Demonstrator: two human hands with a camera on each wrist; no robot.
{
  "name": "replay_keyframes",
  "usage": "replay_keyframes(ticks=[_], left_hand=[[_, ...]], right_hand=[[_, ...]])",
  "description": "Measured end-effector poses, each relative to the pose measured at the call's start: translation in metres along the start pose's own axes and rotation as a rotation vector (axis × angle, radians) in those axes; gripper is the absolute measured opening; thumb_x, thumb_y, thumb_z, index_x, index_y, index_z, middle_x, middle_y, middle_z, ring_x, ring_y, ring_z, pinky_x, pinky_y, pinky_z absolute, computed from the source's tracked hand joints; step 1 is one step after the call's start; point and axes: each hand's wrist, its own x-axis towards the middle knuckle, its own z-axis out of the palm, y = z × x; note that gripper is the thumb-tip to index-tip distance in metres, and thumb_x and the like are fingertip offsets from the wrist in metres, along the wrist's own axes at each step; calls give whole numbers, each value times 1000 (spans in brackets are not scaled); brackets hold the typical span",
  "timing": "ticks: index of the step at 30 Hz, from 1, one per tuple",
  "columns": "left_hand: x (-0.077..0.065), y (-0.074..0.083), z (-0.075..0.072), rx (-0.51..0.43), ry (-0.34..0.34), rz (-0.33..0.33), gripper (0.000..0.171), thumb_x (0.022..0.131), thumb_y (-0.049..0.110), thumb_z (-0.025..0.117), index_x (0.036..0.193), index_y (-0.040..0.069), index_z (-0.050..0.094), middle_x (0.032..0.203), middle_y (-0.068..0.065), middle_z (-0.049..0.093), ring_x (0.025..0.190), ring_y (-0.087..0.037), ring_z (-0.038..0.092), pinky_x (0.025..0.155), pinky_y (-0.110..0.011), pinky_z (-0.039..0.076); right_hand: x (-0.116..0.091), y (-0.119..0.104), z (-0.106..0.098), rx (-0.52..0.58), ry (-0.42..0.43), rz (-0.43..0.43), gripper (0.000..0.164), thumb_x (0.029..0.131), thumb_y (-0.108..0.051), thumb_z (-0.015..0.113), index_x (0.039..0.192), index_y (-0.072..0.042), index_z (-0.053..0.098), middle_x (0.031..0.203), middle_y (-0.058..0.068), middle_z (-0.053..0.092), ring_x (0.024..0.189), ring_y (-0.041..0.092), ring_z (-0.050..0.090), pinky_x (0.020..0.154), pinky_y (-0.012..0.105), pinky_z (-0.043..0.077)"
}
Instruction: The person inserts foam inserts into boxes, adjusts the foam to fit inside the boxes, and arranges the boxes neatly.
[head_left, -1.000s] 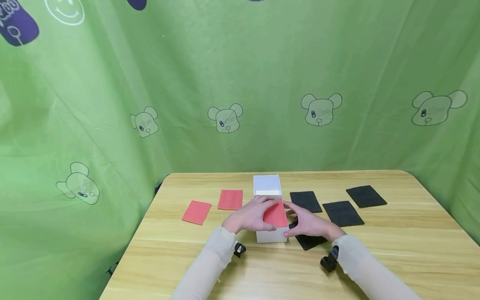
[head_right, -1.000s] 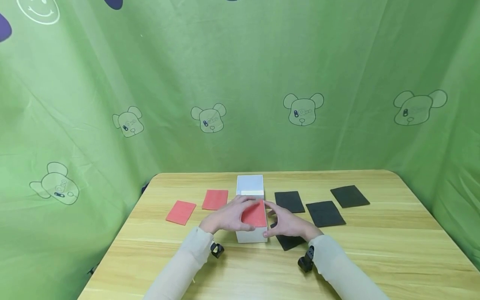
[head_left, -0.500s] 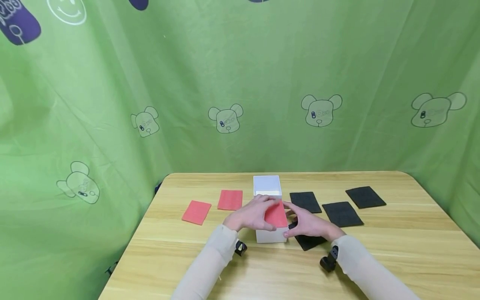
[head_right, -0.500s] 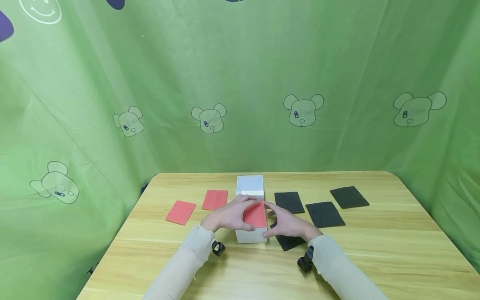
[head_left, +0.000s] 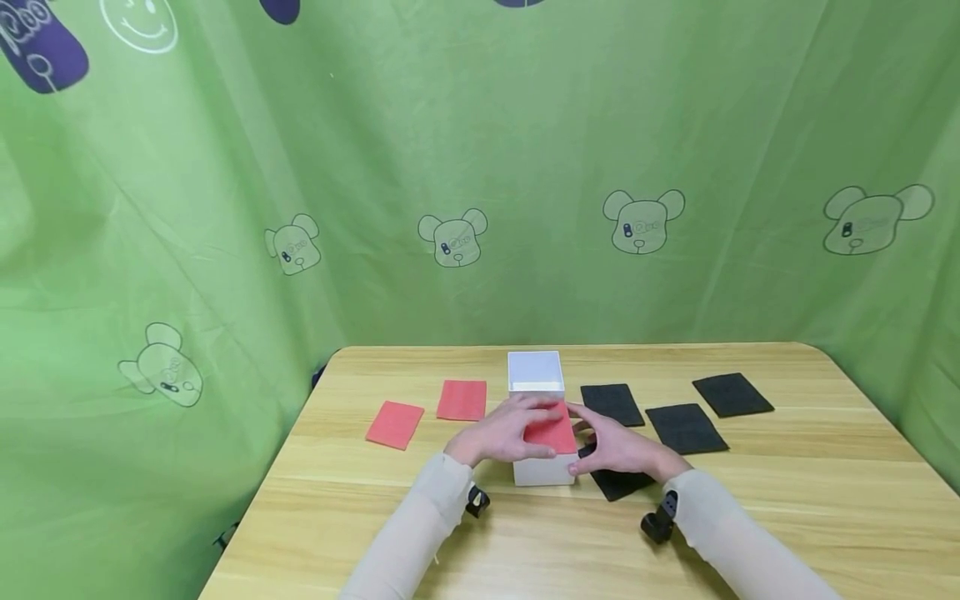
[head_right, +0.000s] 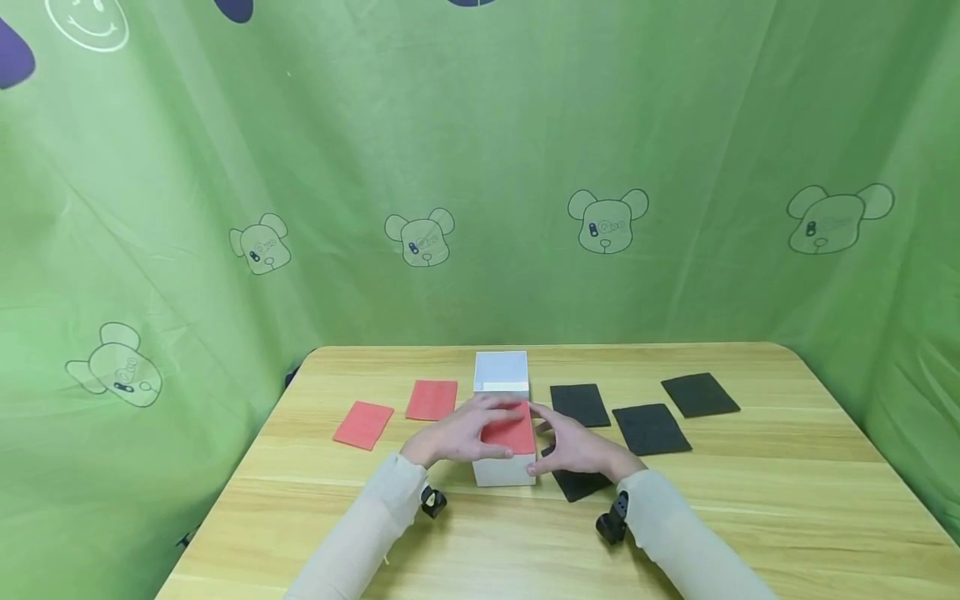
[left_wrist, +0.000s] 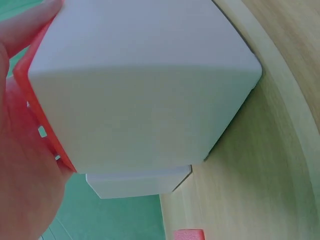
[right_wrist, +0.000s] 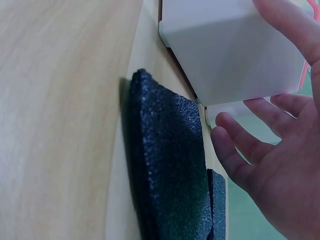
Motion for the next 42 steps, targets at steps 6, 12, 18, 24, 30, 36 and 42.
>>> replay_keyframes(ticks=[6,12,18,24,30,36,42], left_hand=[[2,-1,3,21,1,12,59,91,48,56,143,22,44,153,6,26,138,-17,22,111,-39,25],[2,-1,6,27,22,10,59,92,52,52,143,23,45,152,6,28,137,-18,24,111,-38,25],[1,-1,7,33,40,19,57,93,51,52,142,22,46,152,6,29,136,-18,25,111,-38,25],[2,-1,8,42,61,16,54,93,49,53,139,23,49,150,6,32,134,-18,28,110,-38,26],[3,-1,11,55,70,-11,49,91,50,54,134,26,55,147,7,36,131,-17,32,108,-37,28],[4,-1,13,57,77,-18,48,92,50,54,133,27,55,146,8,37,131,-17,32,108,-36,28],[5,1,10,35,70,-27,49,91,51,55,133,26,56,146,8,37,131,-18,32,109,-37,27]], right_hand=[[0,0,0,10,-3,7,104,71,-34,83,150,-12,19,139,16,41,122,36,44,96,51,42],[-1,-1,0,10,-3,17,104,71,-34,83,150,-11,19,138,15,41,122,36,44,96,51,42],[-1,-1,0,9,-5,20,104,71,-35,83,150,-11,19,138,15,42,121,36,44,96,50,43],[-1,-2,-1,17,-2,19,102,72,-32,83,150,-12,20,139,15,41,121,36,45,97,51,42],[-1,-2,0,6,-5,17,102,73,-33,82,150,-11,20,140,15,40,121,36,44,96,51,42],[-2,-2,0,3,-9,-4,101,74,-33,81,150,-8,19,140,17,40,121,37,44,96,51,43],[-1,-1,0,1,-10,5,102,74,-33,81,150,-9,18,140,17,39,122,36,44,97,51,42]])
